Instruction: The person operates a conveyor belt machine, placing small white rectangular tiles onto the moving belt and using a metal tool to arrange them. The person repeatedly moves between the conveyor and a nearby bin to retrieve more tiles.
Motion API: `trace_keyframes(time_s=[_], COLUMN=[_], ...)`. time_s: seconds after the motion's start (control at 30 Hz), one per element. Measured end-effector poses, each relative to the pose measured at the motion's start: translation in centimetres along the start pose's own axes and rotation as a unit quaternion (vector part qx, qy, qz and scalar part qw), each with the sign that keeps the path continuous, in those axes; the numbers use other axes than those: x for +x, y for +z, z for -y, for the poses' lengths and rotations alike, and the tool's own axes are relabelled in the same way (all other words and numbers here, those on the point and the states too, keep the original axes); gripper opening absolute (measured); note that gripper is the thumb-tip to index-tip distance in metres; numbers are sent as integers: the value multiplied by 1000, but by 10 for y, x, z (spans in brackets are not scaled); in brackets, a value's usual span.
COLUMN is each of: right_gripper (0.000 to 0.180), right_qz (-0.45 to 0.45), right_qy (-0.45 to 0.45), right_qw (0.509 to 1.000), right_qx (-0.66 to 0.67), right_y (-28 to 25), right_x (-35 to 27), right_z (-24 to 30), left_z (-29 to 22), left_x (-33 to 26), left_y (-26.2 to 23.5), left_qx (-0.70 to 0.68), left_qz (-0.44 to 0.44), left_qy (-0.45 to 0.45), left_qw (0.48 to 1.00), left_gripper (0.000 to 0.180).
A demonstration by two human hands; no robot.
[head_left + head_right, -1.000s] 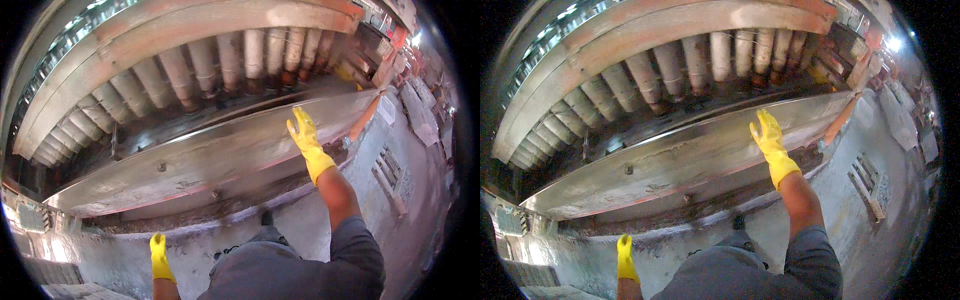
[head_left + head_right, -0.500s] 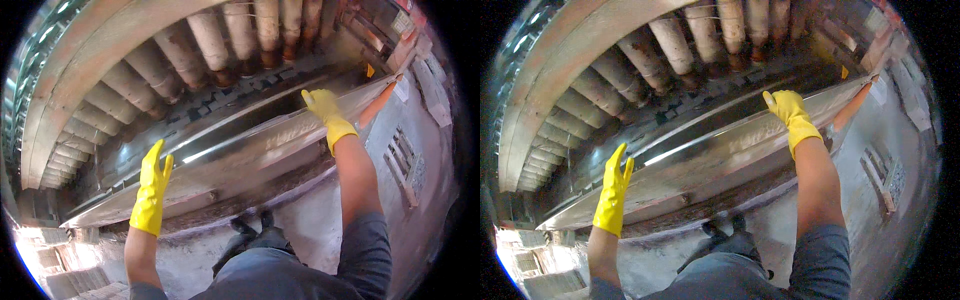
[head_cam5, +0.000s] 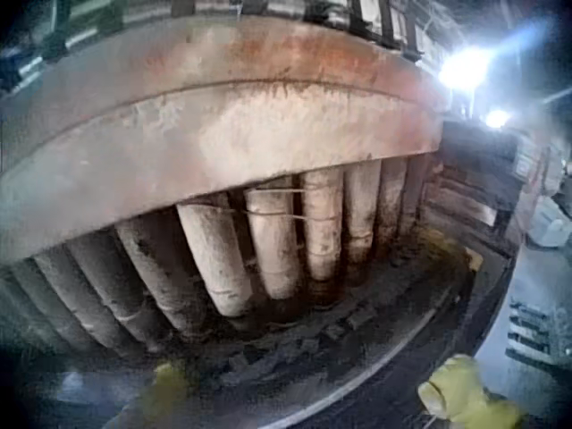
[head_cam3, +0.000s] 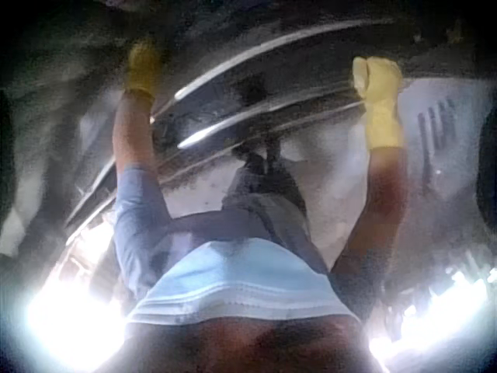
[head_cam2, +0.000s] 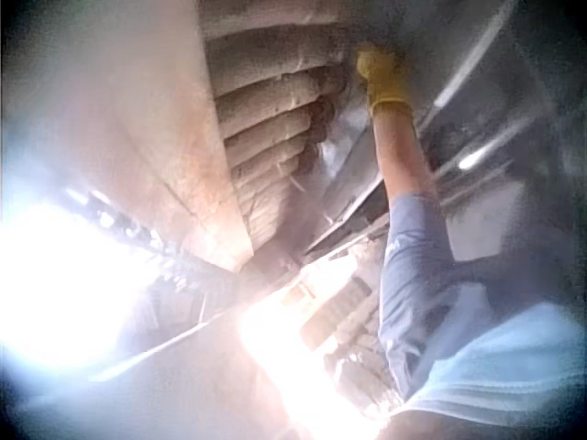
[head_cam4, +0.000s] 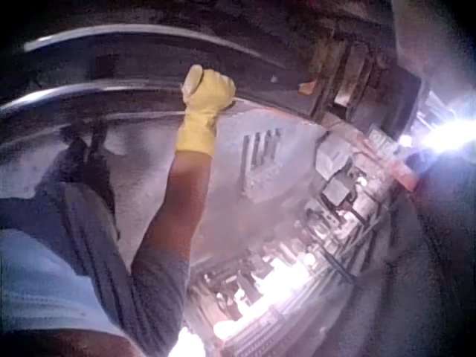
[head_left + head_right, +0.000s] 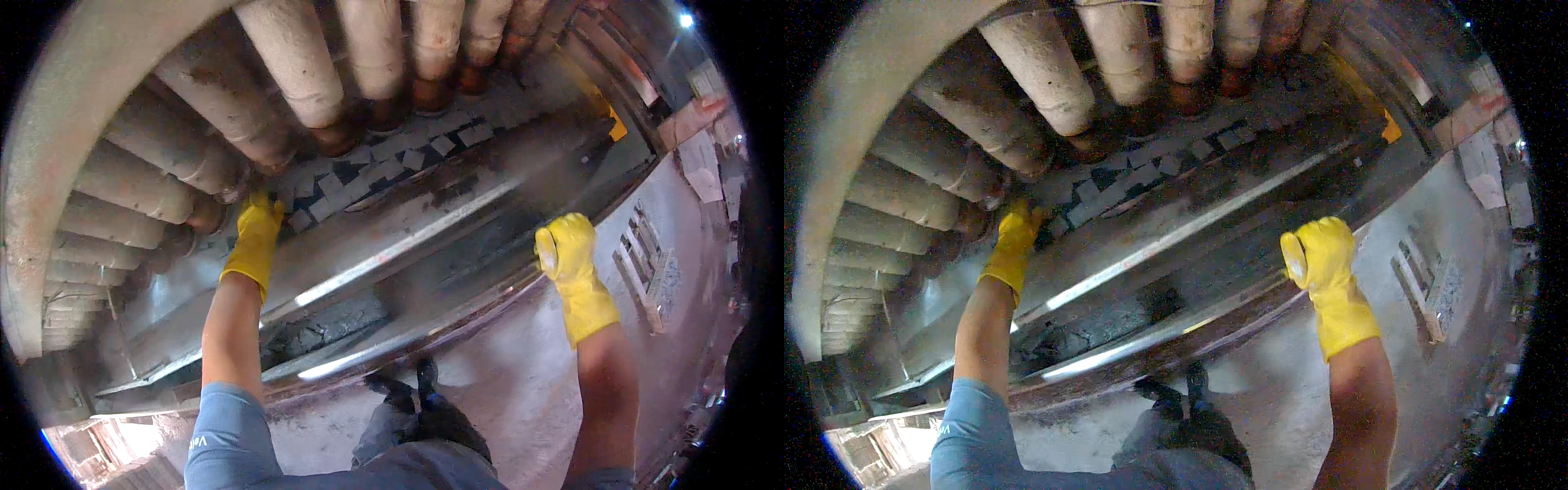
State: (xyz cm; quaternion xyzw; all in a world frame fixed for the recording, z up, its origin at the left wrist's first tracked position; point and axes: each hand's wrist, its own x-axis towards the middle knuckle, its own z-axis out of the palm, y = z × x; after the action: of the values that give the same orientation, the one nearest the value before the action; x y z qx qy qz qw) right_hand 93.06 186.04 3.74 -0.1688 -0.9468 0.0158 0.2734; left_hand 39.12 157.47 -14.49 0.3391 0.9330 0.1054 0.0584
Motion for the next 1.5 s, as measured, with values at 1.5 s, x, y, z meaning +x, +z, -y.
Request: trace_keyframes(time_s=[1.5], right_gripper=[41], right_qz=[70], right_qy=[30], right_qw=[997], right_qx=[18], right_y=[-8], right_x=[-6], right_z=[5], left_z=[30], left_x=[104], left_y=[48], left_qx=[81], left_qz=[-85], left_qy=[62], left_qw=[991], left_gripper=[82])
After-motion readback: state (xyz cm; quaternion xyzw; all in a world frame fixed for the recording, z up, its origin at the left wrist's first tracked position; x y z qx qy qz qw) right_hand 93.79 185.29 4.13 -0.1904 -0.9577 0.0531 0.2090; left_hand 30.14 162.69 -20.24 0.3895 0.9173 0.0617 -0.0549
